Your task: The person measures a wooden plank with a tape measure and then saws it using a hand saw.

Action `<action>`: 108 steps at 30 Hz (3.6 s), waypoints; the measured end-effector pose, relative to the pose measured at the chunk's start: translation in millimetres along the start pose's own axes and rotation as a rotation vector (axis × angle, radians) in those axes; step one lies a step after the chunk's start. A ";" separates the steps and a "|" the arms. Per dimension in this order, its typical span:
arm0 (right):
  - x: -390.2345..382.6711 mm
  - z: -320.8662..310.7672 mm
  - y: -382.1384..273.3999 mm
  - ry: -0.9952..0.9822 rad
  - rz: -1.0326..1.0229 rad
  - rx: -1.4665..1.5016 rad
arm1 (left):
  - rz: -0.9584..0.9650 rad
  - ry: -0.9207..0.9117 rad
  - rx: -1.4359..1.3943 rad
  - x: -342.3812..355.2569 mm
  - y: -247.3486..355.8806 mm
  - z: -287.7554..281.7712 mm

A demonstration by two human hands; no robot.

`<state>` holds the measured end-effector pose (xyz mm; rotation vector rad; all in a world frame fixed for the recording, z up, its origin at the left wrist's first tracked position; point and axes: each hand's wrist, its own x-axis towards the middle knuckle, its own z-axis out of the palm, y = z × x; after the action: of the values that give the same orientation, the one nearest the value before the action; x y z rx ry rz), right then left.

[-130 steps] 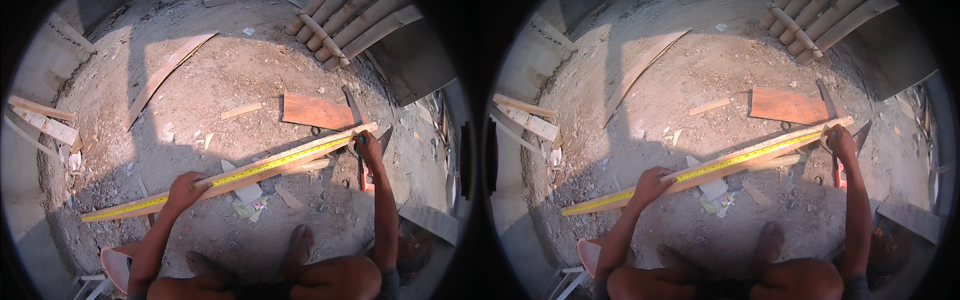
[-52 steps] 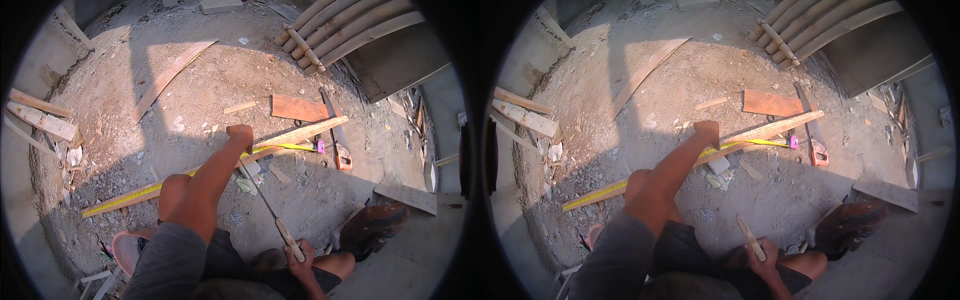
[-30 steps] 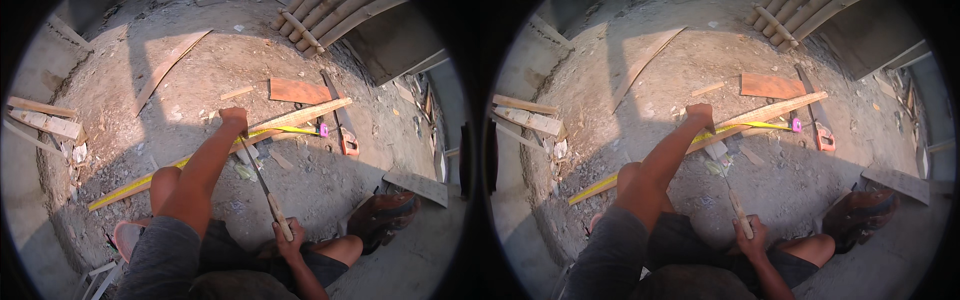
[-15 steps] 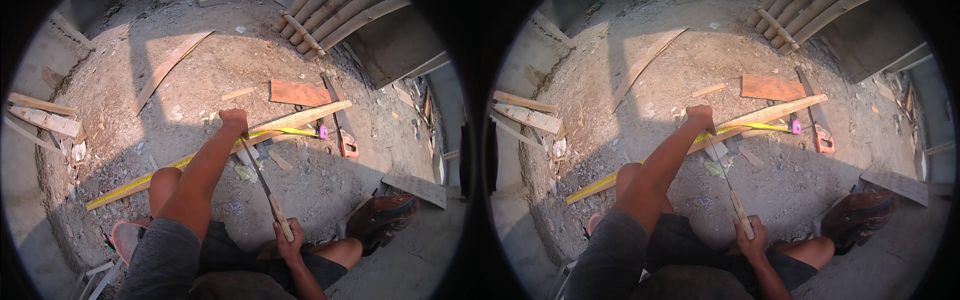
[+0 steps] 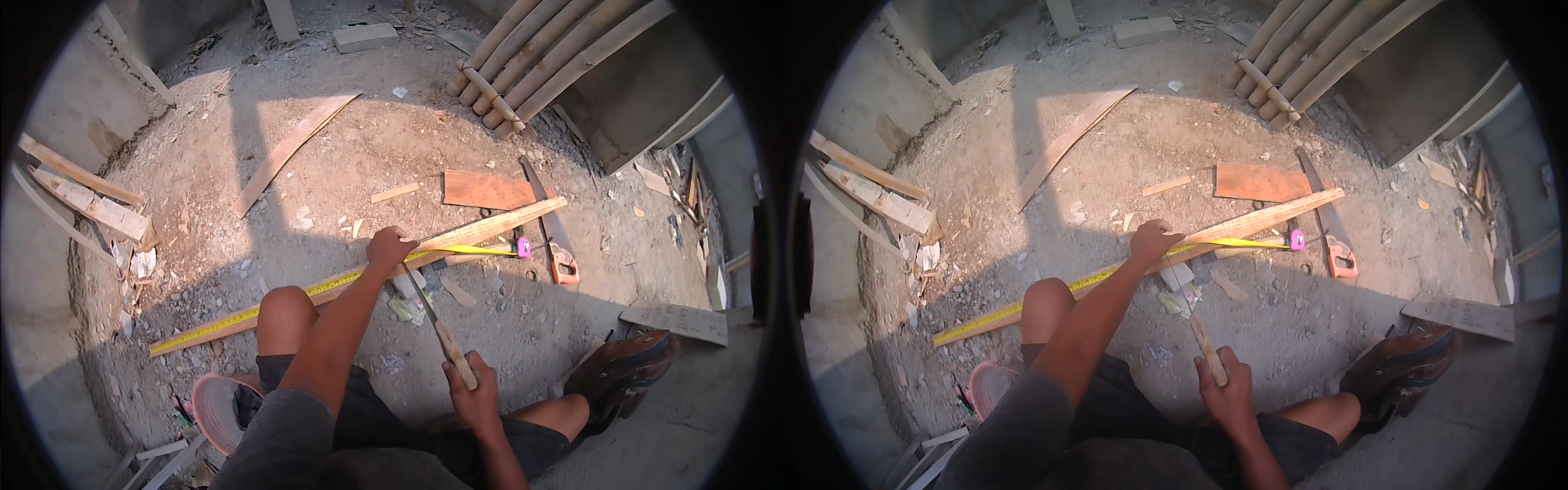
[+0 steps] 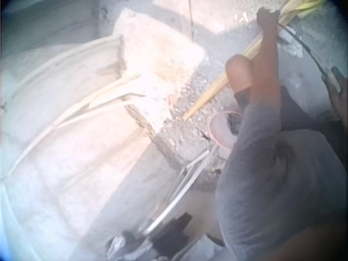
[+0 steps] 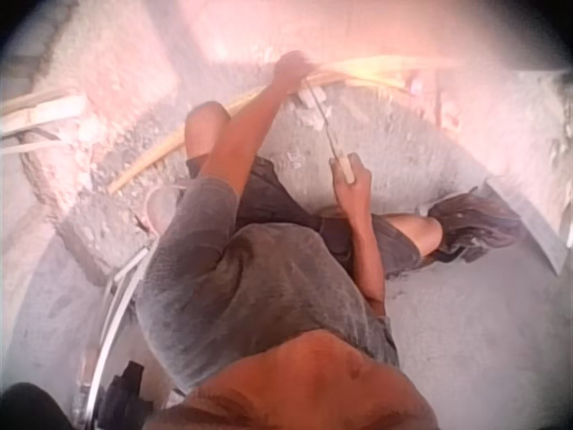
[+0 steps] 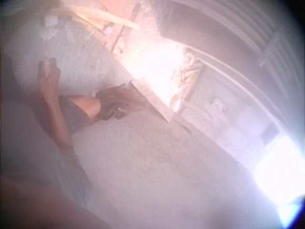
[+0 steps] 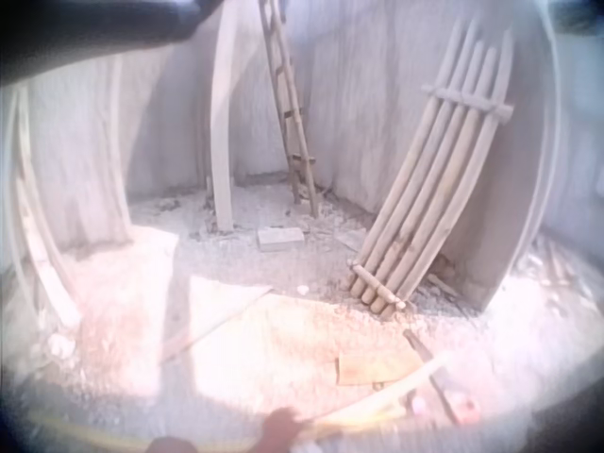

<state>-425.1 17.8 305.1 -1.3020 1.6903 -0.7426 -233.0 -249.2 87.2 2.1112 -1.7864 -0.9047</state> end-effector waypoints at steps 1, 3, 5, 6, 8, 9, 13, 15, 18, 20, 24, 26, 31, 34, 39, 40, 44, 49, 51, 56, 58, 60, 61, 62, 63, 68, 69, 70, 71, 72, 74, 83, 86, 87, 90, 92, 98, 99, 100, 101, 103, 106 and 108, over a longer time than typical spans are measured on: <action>1.7 1.8 -3.2 -0.005 -0.008 0.012 | 0.024 0.279 -0.318 -9.4 -15.6 4.3; 6.9 -7.5 1.1 0.030 0.014 -0.040 | 0.057 0.473 -0.316 -33.3 -13.5 19.2; 10.8 -13.8 -0.1 0.034 0.019 -0.016 | -0.084 0.417 -0.159 -47.3 -19.2 21.5; 12.2 -15.9 -0.8 0.041 0.025 0.009 | -0.157 0.283 -0.011 -52.4 -22.8 20.5; 14.0 -18.2 -1.2 0.041 0.017 0.000 | -0.025 0.296 0.039 -72.2 -32.9 22.6; 15.1 -18.6 -1.1 0.036 0.012 -0.008 | 0.105 0.307 0.093 -79.9 -36.7 24.3; 21.3 -15.0 -7.1 0.015 0.054 0.075 | 0.174 0.318 0.166 -93.4 -48.3 14.8; 26.7 -16.8 -12.8 0.011 0.080 0.022 | 0.305 0.211 0.284 -98.2 -46.8 12.0; 30.4 -22.9 -8.9 0.036 0.082 -0.022 | 0.552 0.101 0.201 -118.2 -13.8 1.8; 28.5 -17.4 -13.8 0.014 0.069 -0.024 | 0.521 0.125 0.169 -116.1 -22.1 0.8; 20.2 -11.9 -17.6 0.028 0.001 -0.071 | 0.589 0.277 -0.017 -110.3 -29.5 -0.5; 13.2 -11.5 -3.5 0.017 0.035 -0.050 | 0.654 0.279 -0.101 -105.8 -33.2 -0.5; 6.2 -10.2 11.1 0.039 0.093 -0.045 | 0.702 0.233 -0.126 -100.6 -51.6 0.6; -4.3 -3.6 35.7 0.008 0.056 -0.085 | 0.394 0.451 -0.073 -78.6 -53.1 18.4; -19.6 11.1 76.3 -0.096 0.044 -0.058 | 0.066 0.445 0.014 -48.5 -62.2 35.3; -20.6 10.7 89.4 -0.099 0.061 -0.070 | 0.057 0.428 0.004 -51.6 -62.6 42.0; -19.7 6.1 146.5 -0.012 -0.029 0.013 | 0.127 0.460 0.065 -57.0 -42.2 42.2; -36.6 30.8 177.8 -0.017 -0.075 0.028 | 0.128 0.483 0.164 -56.9 -46.6 40.0; -39.7 39.9 185.7 -0.014 -0.117 0.050 | 0.131 0.481 0.159 -55.1 -45.8 42.0; -40.1 45.5 199.9 -0.007 -0.121 0.142 | 0.188 0.521 0.144 -53.1 -40.8 46.0; -37.9 49.1 196.5 0.018 -0.173 0.150 | 0.174 0.513 0.183 -55.2 -45.4 39.1; -29.2 49.1 191.7 0.018 -0.148 0.130 | 0.181 0.505 0.167 -56.2 -44.1 37.2; -23.2 49.8 189.6 0.022 -0.146 0.118 | 0.196 0.518 0.155 -54.5 -42.6 36.1; -19.7 46.9 188.0 0.025 -0.143 0.121 | 0.198 0.515 0.158 -54.6 -42.0 38.1; -16.7 42.1 186.8 0.015 -0.130 0.094 | 0.189 0.506 0.162 -54.9 -42.3 39.8; -5.5 34.2 179.9 0.038 -0.209 0.065 | 0.176 0.506 0.159 -53.7 -40.4 43.5; 4.6 38.4 178.5 0.023 -0.150 0.096 | 0.186 0.513 0.146 -51.8 -39.7 43.8; 15.7 43.3 170.8 0.008 -0.091 0.127 | 0.195 0.520 0.135 -52.7 -39.4 42.2; 27.1 49.7 161.1 0.005 -0.088 0.129 | 0.192 0.518 0.138 -54.3 -40.7 40.9; 38.4 56.0 149.7 0.001 -0.081 0.096 | 0.180 0.493 0.136 -56.1 -42.2 39.3; 40.9 58.2 144.2 0.001 -0.082 0.062 | 0.173 0.476 0.132 -53.6 -43.2 36.6; 16.7 55.3 146.2 -0.001 -0.077 0.022 | 0.164 0.447 0.144 -50.3 -44.2 40.1; 12.4 63.6 135.8 0.019 -0.106 0.038 | 0.177 0.434 0.173 -48.6 -44.6 39.7; 6.4 57.0 134.0 0.022 -0.109 0.038 | 0.179 0.450 0.150 -50.5 -44.9 39.5; -3.4 35.0 125.2 0.024 -0.045 0.057 | 0.196 0.500 0.148 -49.1 -44.6 34.4; 11.1 37.1 126.2 0.033 -0.044 0.066 | 0.196 0.516 0.158 -52.9 -40.2 40.2; 108.9 91.8 85.0 0.039 -0.018 0.122 | 0.222 0.505 0.156 -49.9 -42.2 40.4; 98.8 90.9 89.4 0.043 -0.015 0.120 | 0.219 0.503 0.137 -51.3 -45.2 40.2; 79.4 86.5 97.5 0.044 -0.031 0.103 | 0.203 0.510 0.127 -52.0 -49.7 36.7; 62.0 78.0 105.3 0.048 -0.045 0.080 | 0.196 0.512 0.127 -50.6 -47.4 36.2; 30.1 53.8 103.7 0.055 -0.053 0.056 | 0.206 0.517 0.116 -51.0 -43.0 37.6; 38.4 55.0 104.4 0.065 -0.038 0.020 | 0.187 0.491 0.118 -50.7 -38.0 41.3; 78.9 75.3 98.2 0.049 -0.025 0.058 | 0.171 0.461 0.125 -48.4 -38.0 38.1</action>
<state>-409.9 -27.1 166.2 -1.2758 1.6817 -0.8382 -227.8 -186.5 51.4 1.9885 -1.7688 -0.2402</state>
